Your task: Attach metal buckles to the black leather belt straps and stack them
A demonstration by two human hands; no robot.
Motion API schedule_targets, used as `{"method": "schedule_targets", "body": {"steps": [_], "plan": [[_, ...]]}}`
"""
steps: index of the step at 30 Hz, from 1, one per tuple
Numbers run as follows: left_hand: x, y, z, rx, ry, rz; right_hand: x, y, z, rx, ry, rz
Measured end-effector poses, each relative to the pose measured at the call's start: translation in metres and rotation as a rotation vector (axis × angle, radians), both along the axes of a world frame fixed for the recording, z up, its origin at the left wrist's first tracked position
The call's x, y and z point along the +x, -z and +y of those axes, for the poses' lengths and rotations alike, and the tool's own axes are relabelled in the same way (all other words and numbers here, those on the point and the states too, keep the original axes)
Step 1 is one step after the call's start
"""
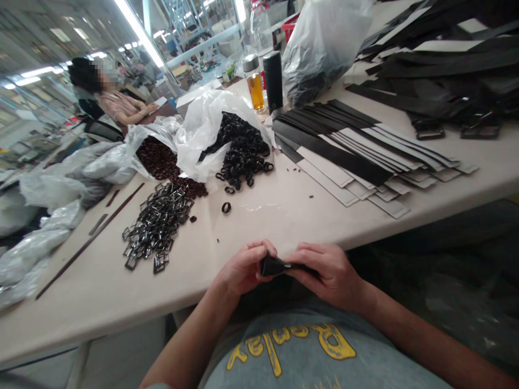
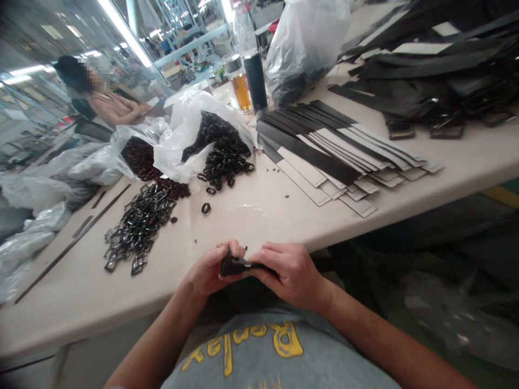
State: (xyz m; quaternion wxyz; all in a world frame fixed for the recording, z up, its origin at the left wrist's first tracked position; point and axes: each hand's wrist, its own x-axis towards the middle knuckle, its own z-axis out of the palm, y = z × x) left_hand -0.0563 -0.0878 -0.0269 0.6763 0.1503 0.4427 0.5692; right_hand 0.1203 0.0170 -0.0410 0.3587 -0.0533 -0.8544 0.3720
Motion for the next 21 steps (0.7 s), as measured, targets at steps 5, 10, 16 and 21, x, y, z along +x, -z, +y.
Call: {"method": "schedule_targets", "body": {"steps": [5,10,16,21], "plan": [[0.017,0.003,-0.002,0.016,-0.399,0.315,0.002,0.007,-0.001,0.088,0.228,-0.050],[0.028,0.010,-0.009,0.036,-0.268,0.382,-0.001,0.005,-0.009,0.213,0.302,-0.056],[0.028,0.001,-0.016,0.146,-0.095,0.630,0.006,0.000,-0.009,-0.102,0.120,-0.145],[0.026,-0.005,-0.019,0.330,0.084,1.032,0.009,-0.009,0.002,-0.498,-0.231,-0.215]]}}
